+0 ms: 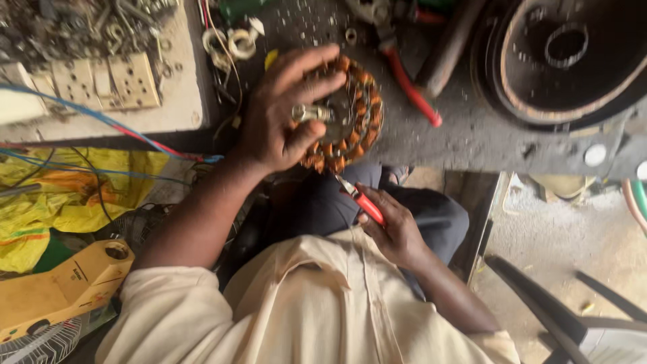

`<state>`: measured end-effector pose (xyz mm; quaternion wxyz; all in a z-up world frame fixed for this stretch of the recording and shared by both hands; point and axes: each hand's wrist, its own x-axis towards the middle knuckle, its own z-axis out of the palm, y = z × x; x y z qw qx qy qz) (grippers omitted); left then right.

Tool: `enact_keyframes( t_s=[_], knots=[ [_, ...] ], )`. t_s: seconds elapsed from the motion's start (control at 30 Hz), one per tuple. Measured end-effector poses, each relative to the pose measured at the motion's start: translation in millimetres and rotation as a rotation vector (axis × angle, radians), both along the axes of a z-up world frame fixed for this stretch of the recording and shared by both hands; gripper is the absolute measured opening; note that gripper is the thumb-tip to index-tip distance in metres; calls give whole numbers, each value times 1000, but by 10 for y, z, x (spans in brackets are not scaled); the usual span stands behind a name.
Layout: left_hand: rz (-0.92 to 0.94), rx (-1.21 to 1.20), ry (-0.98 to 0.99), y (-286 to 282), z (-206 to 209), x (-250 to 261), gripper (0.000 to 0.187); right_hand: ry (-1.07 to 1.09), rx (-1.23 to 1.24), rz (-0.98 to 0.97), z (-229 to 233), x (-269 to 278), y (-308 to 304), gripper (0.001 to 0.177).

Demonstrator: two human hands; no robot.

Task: The person uses pliers to trim and adjust copper windings on a circular electrical component, likely a motor armature, at a cluttered workbench. They repeatedly reposition the component and use the pliers to pull and cut wires.

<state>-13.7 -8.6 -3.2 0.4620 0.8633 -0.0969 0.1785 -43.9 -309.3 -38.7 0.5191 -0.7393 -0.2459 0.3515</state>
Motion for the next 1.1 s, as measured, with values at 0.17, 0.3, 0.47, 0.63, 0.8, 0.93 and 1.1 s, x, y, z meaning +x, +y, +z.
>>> enact_keyframes(
  t_s=[0.17, 0.3, 0.47, 0.63, 0.8, 0.93, 1.1],
  knots=[
    [-19, 18, -65, 50, -75, 6, 65, -121, 80, -9, -129, -191, -17, 43],
    [14, -8, -109, 24, -153, -8, 64, -153, 36, -112, -150, -475, -91, 40],
    [43, 50, -234, 17, -133, 44, 58, 183, 83, -321, -133, -540, -105, 55],
    [34, 25, -198, -4, -272, 21, 63, 158, 74, -324, -197, -680, -107, 53],
    [49, 26, -235, 29, -250, 62, 66, -28, -55, -303, -86, -585, 65, 52],
    [25, -3, -263, 39, -269, 81, 68, -158, -179, -301, 11, -538, 177, 47],
    [35, 12, -263, 35, -274, 75, 69, -181, -118, -312, 118, -511, 261, 40]
  ],
)
